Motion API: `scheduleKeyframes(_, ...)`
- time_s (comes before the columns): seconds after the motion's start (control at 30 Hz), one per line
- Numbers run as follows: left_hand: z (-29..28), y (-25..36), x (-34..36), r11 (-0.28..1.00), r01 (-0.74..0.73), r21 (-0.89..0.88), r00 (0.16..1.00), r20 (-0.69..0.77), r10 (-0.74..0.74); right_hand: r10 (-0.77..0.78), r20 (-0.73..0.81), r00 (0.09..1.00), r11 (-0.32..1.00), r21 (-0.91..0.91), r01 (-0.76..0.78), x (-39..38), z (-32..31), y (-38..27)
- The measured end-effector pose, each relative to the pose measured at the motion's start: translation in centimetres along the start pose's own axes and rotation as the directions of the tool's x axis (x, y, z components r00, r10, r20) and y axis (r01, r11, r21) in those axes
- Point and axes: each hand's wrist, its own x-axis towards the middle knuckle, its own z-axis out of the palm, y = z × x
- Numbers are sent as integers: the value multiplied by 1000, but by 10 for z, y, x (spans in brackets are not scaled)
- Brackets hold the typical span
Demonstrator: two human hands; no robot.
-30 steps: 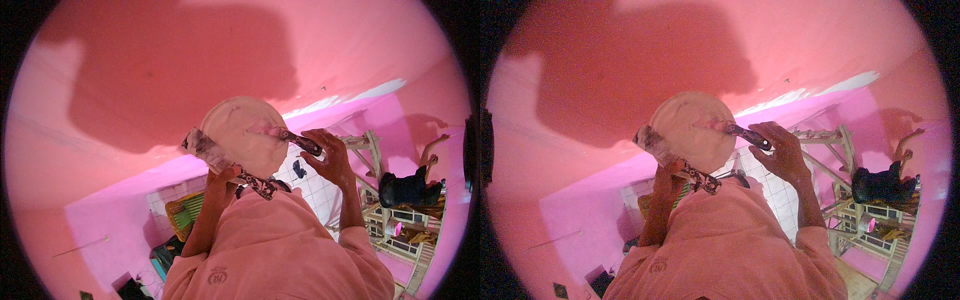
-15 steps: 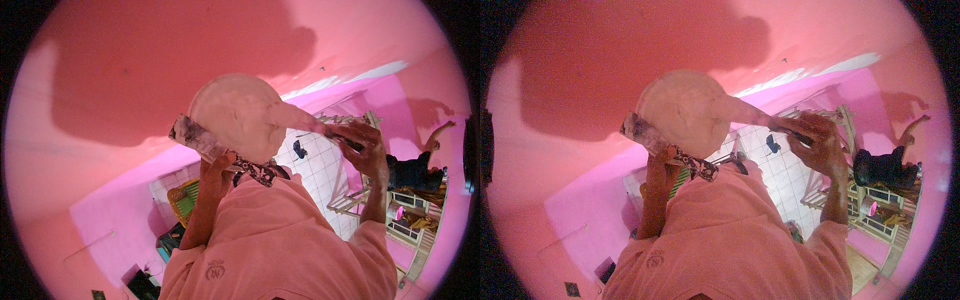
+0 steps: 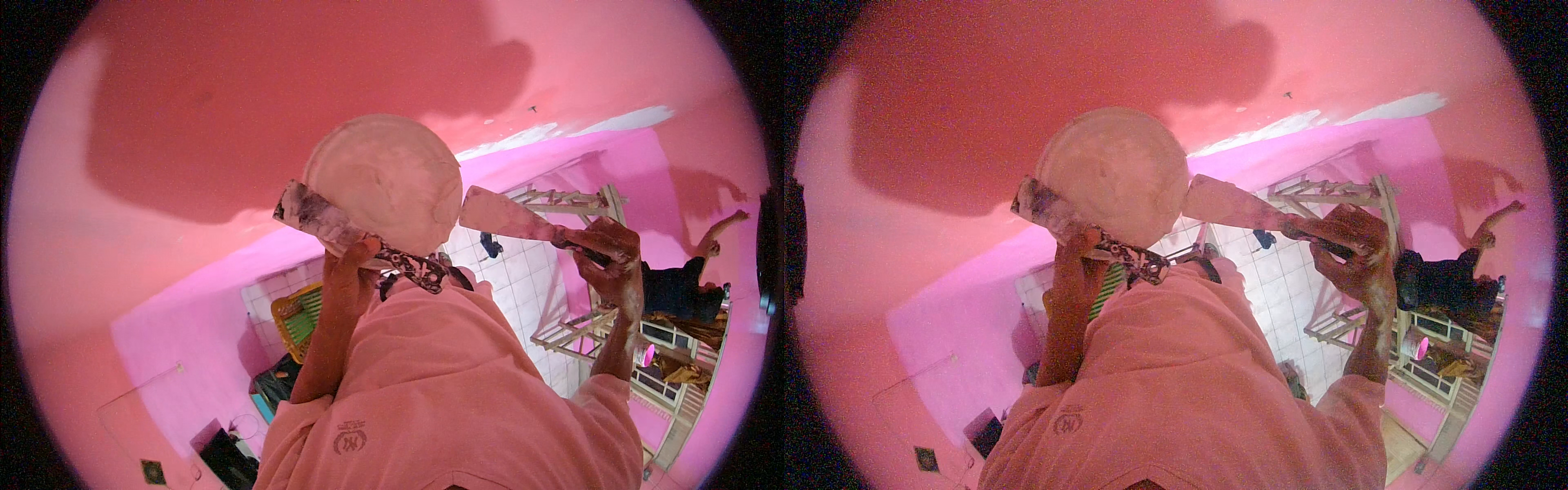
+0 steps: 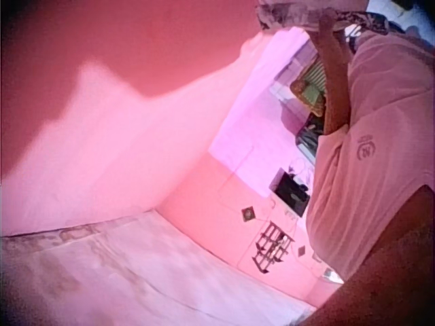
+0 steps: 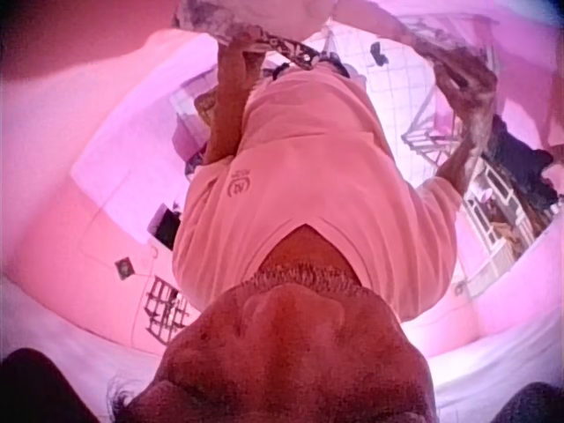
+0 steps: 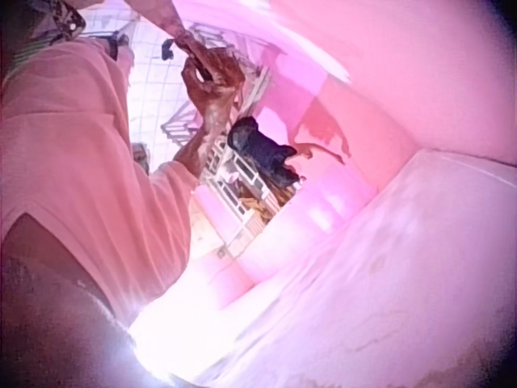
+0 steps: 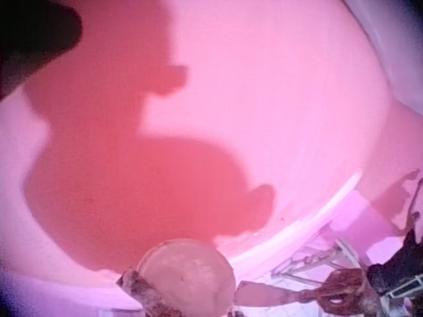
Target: The person applies a plaster compound to the ceiling and walls using a putty knife and a handheld hawk, while another person paints the walls with a roller.
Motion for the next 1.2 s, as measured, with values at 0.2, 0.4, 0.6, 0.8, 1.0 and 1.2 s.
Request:
scheduleKeyframes(0.2,-7,-6,4,999,-42,-32,998,40,43,0,5,1000,1000,-13,0,0,5,5)
scheduleKeyframes(0.4,-9,-4,4,1000,-2,8,1000,-6,3,-5,7,1000,1000,-26,5,5,12,2)
scheduleKeyframes(0.6,-13,2,-1,999,-40,23,998,50,39,-61,25,998,998,35,60,10,24,6)
scheduleKeyframes(0.8,-27,1,-4,994,34,99,992,117,-46,-18,101,995,982,191,-1,22,39,-6)
scheduleKeyframes(1.0,-14,1,-11,992,-25,126,983,185,2,-99,77,992,989,116,90,34,31,-20)
scheduleKeyframes(1.2,-22,-2,-2,965,-4,263,988,152,-38,-64,119,991,992,111,51,35,32,-29)
